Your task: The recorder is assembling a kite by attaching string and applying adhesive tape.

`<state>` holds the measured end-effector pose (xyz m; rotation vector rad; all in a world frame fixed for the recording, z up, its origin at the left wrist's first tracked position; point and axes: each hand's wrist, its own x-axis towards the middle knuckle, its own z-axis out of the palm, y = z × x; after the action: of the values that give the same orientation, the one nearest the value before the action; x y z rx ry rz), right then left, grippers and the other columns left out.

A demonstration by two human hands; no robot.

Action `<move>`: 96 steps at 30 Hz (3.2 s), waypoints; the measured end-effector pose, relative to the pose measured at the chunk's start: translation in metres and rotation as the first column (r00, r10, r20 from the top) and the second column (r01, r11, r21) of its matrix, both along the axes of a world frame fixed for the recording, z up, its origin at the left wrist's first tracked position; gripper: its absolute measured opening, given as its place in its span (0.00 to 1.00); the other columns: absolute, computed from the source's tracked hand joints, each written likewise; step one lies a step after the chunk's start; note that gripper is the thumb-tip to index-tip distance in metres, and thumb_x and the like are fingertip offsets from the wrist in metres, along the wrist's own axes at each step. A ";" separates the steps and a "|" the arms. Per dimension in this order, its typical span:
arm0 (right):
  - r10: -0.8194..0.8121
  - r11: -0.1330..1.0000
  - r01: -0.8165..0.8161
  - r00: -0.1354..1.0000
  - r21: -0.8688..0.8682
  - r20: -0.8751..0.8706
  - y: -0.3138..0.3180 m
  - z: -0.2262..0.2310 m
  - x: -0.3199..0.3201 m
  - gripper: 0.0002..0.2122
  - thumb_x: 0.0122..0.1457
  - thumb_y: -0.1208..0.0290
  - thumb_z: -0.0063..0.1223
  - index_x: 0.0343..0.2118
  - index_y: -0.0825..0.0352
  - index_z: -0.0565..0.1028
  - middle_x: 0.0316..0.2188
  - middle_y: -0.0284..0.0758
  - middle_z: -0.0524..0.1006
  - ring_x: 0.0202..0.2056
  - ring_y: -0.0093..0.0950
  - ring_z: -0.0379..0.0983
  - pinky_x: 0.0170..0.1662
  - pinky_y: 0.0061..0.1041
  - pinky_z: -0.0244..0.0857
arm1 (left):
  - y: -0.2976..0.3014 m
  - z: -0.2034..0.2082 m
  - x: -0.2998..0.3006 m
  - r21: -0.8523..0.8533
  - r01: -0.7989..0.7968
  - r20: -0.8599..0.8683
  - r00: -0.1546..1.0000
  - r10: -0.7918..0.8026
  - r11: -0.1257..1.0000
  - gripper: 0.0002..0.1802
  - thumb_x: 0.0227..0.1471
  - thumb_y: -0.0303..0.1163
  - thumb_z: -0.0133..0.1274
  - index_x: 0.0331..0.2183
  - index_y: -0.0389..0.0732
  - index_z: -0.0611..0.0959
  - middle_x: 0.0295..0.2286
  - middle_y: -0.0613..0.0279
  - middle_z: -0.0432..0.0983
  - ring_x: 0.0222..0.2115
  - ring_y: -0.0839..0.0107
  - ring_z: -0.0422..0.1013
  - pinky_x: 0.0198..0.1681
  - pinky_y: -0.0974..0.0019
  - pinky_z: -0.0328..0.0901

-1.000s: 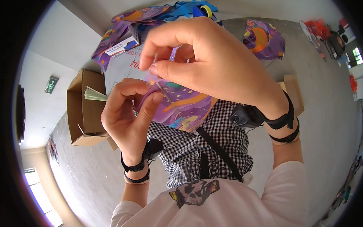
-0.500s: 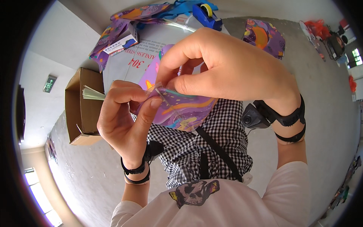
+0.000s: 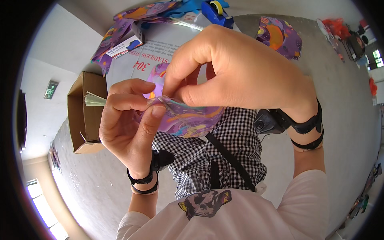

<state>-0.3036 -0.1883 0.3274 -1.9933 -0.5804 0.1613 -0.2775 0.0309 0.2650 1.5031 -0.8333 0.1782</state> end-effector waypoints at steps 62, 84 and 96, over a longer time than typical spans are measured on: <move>-0.919 0.389 0.921 0.390 -0.032 0.058 -0.272 -0.291 0.253 0.20 0.61 0.54 0.56 0.42 0.69 0.80 0.38 0.40 0.83 0.42 0.32 0.79 0.45 0.31 0.69 | 0.007 -0.052 -0.022 0.153 0.020 0.016 1.000 -0.022 0.988 0.20 0.25 0.26 0.67 0.31 0.42 0.89 0.25 0.68 0.77 0.23 0.70 0.70 0.24 0.68 0.62; -0.879 0.453 0.785 0.315 -0.422 -0.358 -0.272 -0.238 0.253 0.13 0.55 0.56 0.64 0.35 0.60 0.77 0.35 0.25 0.78 0.38 0.19 0.72 0.43 0.26 0.60 | 0.004 -0.071 -0.012 0.220 0.077 -0.140 0.989 -0.047 0.972 0.21 0.25 0.25 0.65 0.31 0.41 0.88 0.26 0.67 0.78 0.24 0.69 0.71 0.25 0.68 0.64; -0.834 0.503 0.787 0.334 -0.357 -0.439 -0.267 -0.264 0.215 0.14 0.56 0.55 0.64 0.34 0.59 0.79 0.37 0.26 0.79 0.41 0.19 0.74 0.45 0.25 0.58 | -0.003 -0.073 -0.019 0.233 0.085 -0.133 0.990 -0.055 0.969 0.22 0.23 0.24 0.62 0.31 0.41 0.88 0.27 0.67 0.78 0.24 0.69 0.72 0.26 0.68 0.63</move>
<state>-0.0890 -0.4553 0.0638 -1.9347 0.8899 0.1364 -0.2963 0.0275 0.1924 1.6876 -0.8264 -0.0721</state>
